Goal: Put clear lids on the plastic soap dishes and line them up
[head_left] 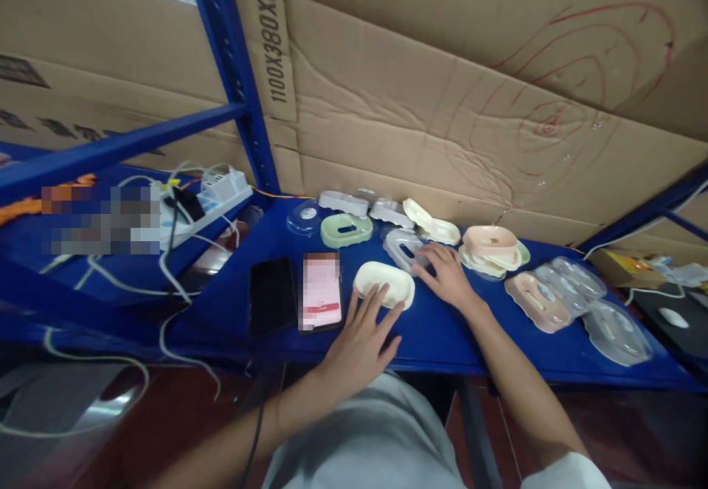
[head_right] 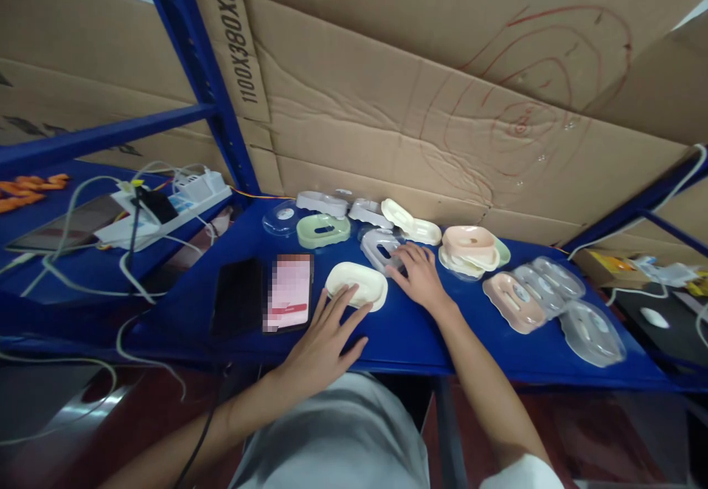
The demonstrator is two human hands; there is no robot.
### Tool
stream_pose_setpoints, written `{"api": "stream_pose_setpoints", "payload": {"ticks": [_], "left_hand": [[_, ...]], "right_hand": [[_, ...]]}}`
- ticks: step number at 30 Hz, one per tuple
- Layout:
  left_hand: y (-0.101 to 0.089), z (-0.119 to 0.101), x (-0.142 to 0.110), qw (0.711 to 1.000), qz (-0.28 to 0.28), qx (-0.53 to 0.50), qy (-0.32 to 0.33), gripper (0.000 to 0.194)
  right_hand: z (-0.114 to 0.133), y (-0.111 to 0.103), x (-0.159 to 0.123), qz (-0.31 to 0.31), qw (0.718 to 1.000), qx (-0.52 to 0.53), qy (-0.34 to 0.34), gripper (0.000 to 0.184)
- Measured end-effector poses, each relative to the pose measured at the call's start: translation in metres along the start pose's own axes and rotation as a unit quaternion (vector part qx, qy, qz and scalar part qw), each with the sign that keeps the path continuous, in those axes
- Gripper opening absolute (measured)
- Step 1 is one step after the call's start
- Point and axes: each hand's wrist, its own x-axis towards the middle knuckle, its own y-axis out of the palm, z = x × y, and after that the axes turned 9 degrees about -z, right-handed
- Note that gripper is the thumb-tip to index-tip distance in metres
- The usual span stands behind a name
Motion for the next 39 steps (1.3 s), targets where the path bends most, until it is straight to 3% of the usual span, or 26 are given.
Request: {"api": "stream_pose_setpoints", "payload": {"ticks": [5,10,13,16,21,23,26,30,33,35,39], "left_hand": [[-0.001,0.0,-0.001,1.0,-0.007,-0.014,0.0,0.045],[-0.007,-0.002,0.0,0.999,-0.012,-0.023,0.027,0.042],[-0.008,-0.003,0.001,0.999,-0.031,-0.036,0.002,0.048],[-0.007,-0.003,0.002,0.997,-0.039,-0.057,-0.028,0.062],[-0.004,-0.001,0.0,0.996,-0.016,-0.087,-0.016,0.067],[-0.003,0.001,-0.001,0.995,-0.014,-0.094,-0.02,0.066],[-0.002,0.002,-0.001,0.995,-0.017,-0.094,-0.013,0.057],[-0.003,0.001,0.0,0.998,-0.016,-0.064,0.017,0.032],[-0.005,0.0,0.002,0.998,-0.014,-0.052,0.022,0.028],[-0.006,-0.001,0.003,0.998,-0.013,-0.051,0.02,0.029],[-0.007,-0.002,0.002,0.998,-0.025,-0.055,0.001,0.033]], "right_hand": [[0.002,0.0,0.005,0.024,0.998,0.06,0.017,0.032],[0.005,-0.032,0.002,-0.015,0.983,0.171,0.062,0.034],[0.021,-0.057,-0.021,-0.013,0.981,0.177,0.078,0.033],[0.046,-0.067,-0.058,-0.018,0.986,0.153,0.066,0.032],[0.091,-0.051,-0.108,-0.024,0.996,0.071,0.039,0.05],[0.102,-0.041,-0.117,-0.022,0.998,0.049,0.038,0.056],[0.105,-0.036,-0.121,-0.008,0.997,0.071,0.02,0.052],[0.078,-0.049,-0.104,0.036,0.991,0.13,-0.026,0.044],[0.047,-0.05,-0.062,0.036,0.988,0.147,-0.023,0.041],[0.029,-0.037,-0.027,0.027,0.993,0.117,-0.013,0.045],[0.009,-0.001,0.02,0.082,0.995,0.049,-0.001,0.062]]}}
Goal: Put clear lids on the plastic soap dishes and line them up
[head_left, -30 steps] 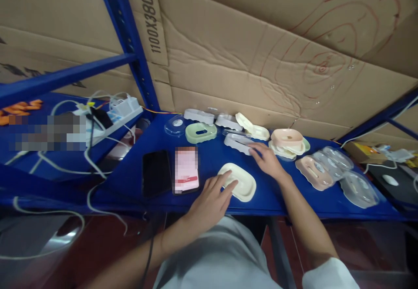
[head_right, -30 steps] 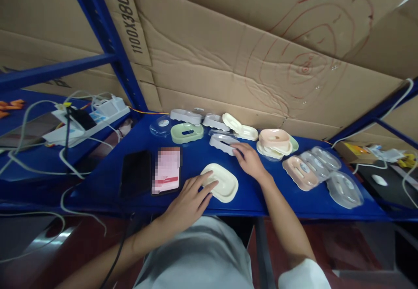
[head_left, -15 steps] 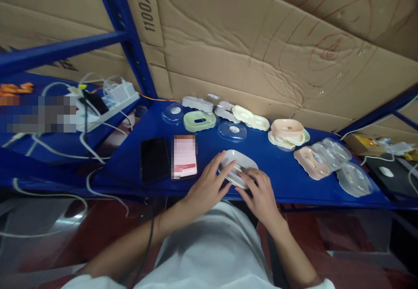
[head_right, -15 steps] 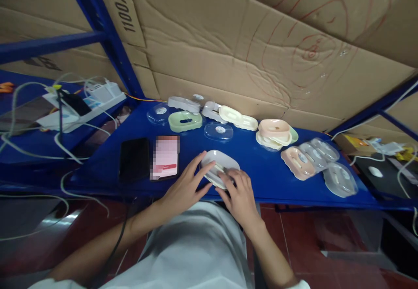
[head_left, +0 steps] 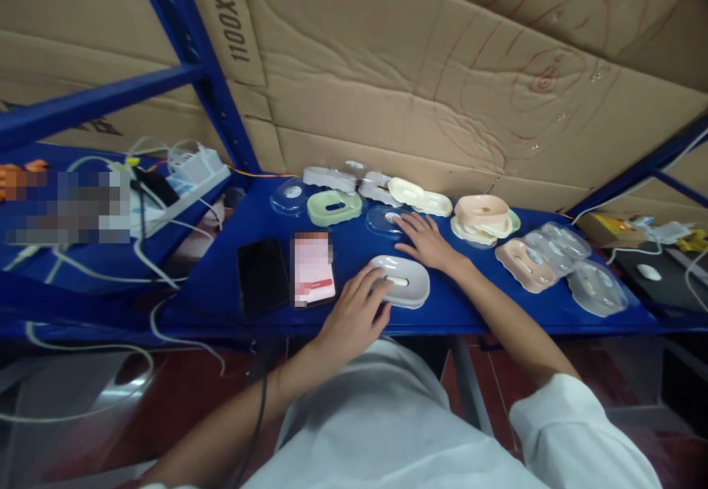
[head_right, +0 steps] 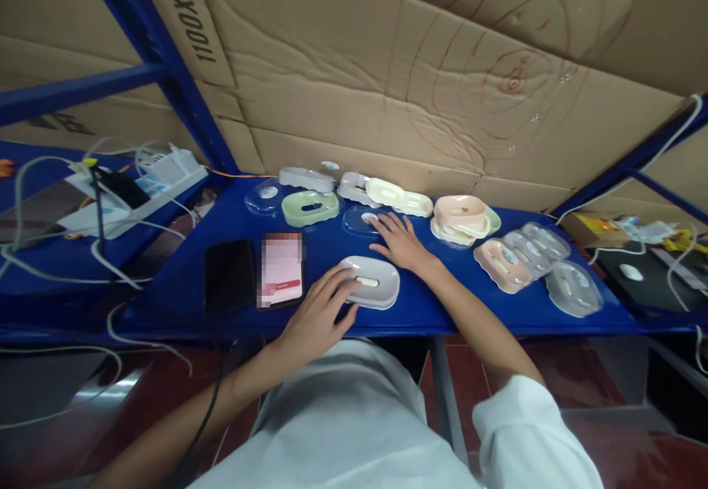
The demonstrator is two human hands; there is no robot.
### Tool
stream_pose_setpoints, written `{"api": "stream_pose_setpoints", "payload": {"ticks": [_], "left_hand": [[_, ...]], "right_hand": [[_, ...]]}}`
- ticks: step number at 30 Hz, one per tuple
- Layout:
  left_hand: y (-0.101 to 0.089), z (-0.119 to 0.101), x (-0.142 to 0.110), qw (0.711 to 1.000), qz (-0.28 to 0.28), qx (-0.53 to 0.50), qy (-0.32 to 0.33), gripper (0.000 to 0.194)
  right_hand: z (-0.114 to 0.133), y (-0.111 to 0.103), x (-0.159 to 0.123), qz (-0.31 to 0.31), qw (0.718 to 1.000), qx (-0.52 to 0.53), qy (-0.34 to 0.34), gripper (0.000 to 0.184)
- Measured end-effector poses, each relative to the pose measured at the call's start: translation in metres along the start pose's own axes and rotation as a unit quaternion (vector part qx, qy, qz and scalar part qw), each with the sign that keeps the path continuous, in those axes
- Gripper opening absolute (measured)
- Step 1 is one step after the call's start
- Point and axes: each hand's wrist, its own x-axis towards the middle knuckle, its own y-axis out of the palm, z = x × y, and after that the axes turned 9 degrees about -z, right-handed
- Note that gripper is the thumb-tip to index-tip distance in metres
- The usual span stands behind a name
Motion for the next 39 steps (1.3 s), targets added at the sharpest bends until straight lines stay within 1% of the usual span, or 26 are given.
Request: {"api": "stream_pose_setpoints", "payload": {"ticks": [1,3,5,7,9,11,14,16,20,23,28,30,33,36,39], "left_hand": [[0.0,0.0,0.0,1.0,-0.006,-0.003,-0.004,0.031],[0.0,0.001,-0.001,1.0,-0.016,-0.009,-0.002,0.025],[0.0,0.001,-0.001,1.0,-0.018,-0.017,0.006,0.022],[0.0,0.001,-0.001,1.0,-0.021,-0.023,0.0,0.024],[0.0,0.001,-0.001,0.998,-0.037,-0.032,-0.026,0.033],[0.0,0.001,-0.001,0.996,-0.053,-0.046,-0.054,0.046],[0.001,0.002,-0.001,0.993,-0.056,-0.07,-0.077,0.062],[0.001,0.002,-0.002,0.992,-0.051,-0.077,-0.081,0.066],[0.003,0.005,-0.003,0.994,-0.028,-0.075,-0.07,0.063],[0.004,0.007,-0.004,0.996,-0.016,-0.068,-0.055,0.056],[0.003,0.007,-0.004,0.995,-0.024,-0.074,-0.067,0.049],[0.003,0.007,-0.004,0.995,-0.023,-0.074,-0.068,0.048],[0.003,0.007,-0.004,0.995,-0.012,-0.072,-0.068,0.05],[0.002,0.005,-0.003,0.993,-0.002,-0.088,-0.079,0.056],[0.0,0.003,-0.002,0.99,-0.006,-0.103,-0.094,0.059]], "right_hand": [[-0.003,0.004,0.004,-0.001,1.0,-0.001,0.005,0.062],[-0.006,0.003,-0.001,-0.013,1.0,0.005,0.015,0.057],[-0.006,-0.008,-0.018,-0.025,0.999,0.013,0.026,0.053],[0.0,-0.025,-0.04,-0.047,0.997,0.04,0.048,0.049],[0.012,-0.039,-0.064,-0.07,0.992,0.075,0.069,0.046],[0.029,-0.045,-0.084,-0.088,0.989,0.096,0.072,0.045],[0.051,-0.039,-0.106,-0.095,0.99,0.09,0.046,0.046],[0.059,-0.029,-0.114,-0.097,0.991,0.086,0.027,0.048],[0.06,-0.015,-0.121,-0.086,0.992,0.088,-0.006,0.053],[0.059,-0.017,-0.121,-0.07,0.994,0.082,-0.022,0.055],[0.06,-0.022,-0.12,-0.044,0.994,0.082,-0.063,0.061],[0.059,-0.02,-0.121,-0.042,0.994,0.084,-0.057,0.062],[0.056,-0.016,-0.121,-0.04,0.995,0.09,-0.021,0.066],[0.052,-0.017,-0.121,-0.045,0.993,0.11,0.005,0.062],[0.047,-0.024,-0.128,-0.089,0.99,0.105,0.032,0.059]]}}
